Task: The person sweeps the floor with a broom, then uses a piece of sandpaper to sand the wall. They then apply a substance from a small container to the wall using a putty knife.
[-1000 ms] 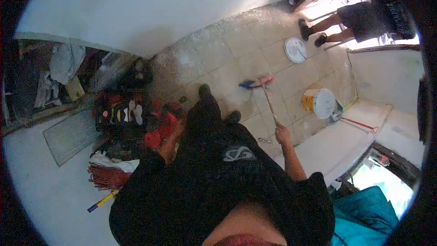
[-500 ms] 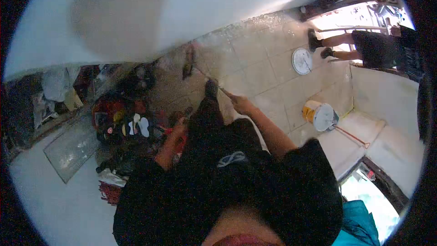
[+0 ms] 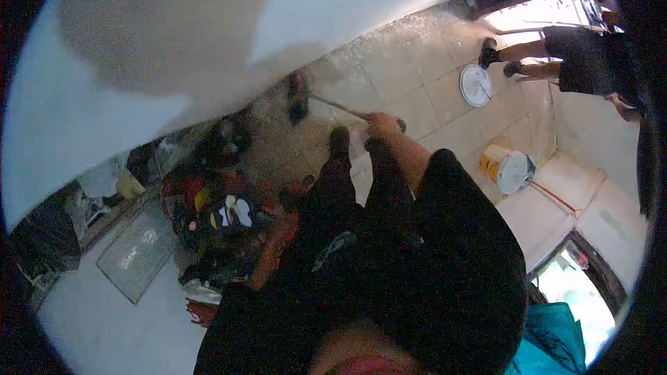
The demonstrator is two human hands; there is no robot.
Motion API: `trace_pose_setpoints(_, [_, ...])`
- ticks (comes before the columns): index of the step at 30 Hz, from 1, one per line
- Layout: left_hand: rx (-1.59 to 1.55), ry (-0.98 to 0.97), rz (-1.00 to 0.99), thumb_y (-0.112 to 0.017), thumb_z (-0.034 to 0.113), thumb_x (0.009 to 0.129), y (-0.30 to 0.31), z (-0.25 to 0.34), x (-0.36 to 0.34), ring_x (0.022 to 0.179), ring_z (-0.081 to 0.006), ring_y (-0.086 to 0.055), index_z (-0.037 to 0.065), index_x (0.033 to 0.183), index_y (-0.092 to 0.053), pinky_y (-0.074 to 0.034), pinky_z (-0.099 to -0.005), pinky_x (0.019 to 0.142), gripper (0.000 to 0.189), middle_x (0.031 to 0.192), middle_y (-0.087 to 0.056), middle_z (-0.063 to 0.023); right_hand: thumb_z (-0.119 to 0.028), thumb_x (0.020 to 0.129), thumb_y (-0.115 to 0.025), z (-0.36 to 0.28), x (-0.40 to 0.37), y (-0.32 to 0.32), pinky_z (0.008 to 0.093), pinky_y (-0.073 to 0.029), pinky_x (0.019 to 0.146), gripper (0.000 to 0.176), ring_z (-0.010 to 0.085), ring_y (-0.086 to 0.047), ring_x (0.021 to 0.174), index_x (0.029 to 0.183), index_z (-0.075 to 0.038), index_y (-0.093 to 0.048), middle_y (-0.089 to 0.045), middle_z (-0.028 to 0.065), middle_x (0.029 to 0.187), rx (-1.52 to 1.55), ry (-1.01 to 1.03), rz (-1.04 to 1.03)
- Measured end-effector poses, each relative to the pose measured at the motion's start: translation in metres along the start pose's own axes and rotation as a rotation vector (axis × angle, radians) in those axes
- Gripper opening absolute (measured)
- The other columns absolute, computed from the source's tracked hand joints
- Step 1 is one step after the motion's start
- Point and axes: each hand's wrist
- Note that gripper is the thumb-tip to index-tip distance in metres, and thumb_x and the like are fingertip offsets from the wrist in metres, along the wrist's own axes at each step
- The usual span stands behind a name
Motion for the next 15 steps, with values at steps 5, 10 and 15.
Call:
trace_pose_setpoints(5, [-0.067,0.026,-0.007,-0.066,0.029,0.100,0.007,0.019,0.019,0.092,-0.0253,-0.069,0.006,0.123,-0.063,-0.056,-0.0423,0.076,0.032,0.105,-0.070,-0.0123,-0.022,0.088,-0.067,0.139,-0.026,0.024,0.0496,-0.057,0.090,0.063,0.0401,-0.069,0.107,0.149,-0.019,-0.053,-0.072,0.0215,0.116,0.022,-0.023,0.108])
trace_pose_setpoints(10, [-0.115,-0.003,0.018,-0.067,0.027,0.101,0.019,0.059,0.065,0.090,-0.0246,-0.070,0.006,0.117,-0.067,-0.057,-0.0406,0.073,0.027,0.103,-0.071,-0.0114,-0.009,0.086,-0.058,0.270,-0.099,-0.014,0.0517,-0.056,0.090,0.067,0.0402,-0.069,0.104,0.152,-0.016,-0.048,-0.070,0.0239,0.118,-0.003,-0.152,0.185])
trace_pose_setpoints(15, [0.201,-0.212,-0.001,-0.066,0.030,0.101,0.042,0.137,0.147,0.090,-0.0233,-0.069,0.005,0.115,-0.068,-0.057,-0.0388,0.073,0.029,0.103,-0.071,-0.0113,-0.017,0.088,-0.058,0.375,-0.246,-0.121,0.0507,-0.055,0.088,0.055,0.0409,-0.070,0.099,0.143,-0.008,-0.053,-0.073,0.0214,0.108,0.039,-0.322,0.263])
Point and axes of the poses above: each hand's wrist, its own x-axis towards the middle knuckle, its own y-axis out of the back of the hand, z = x × y
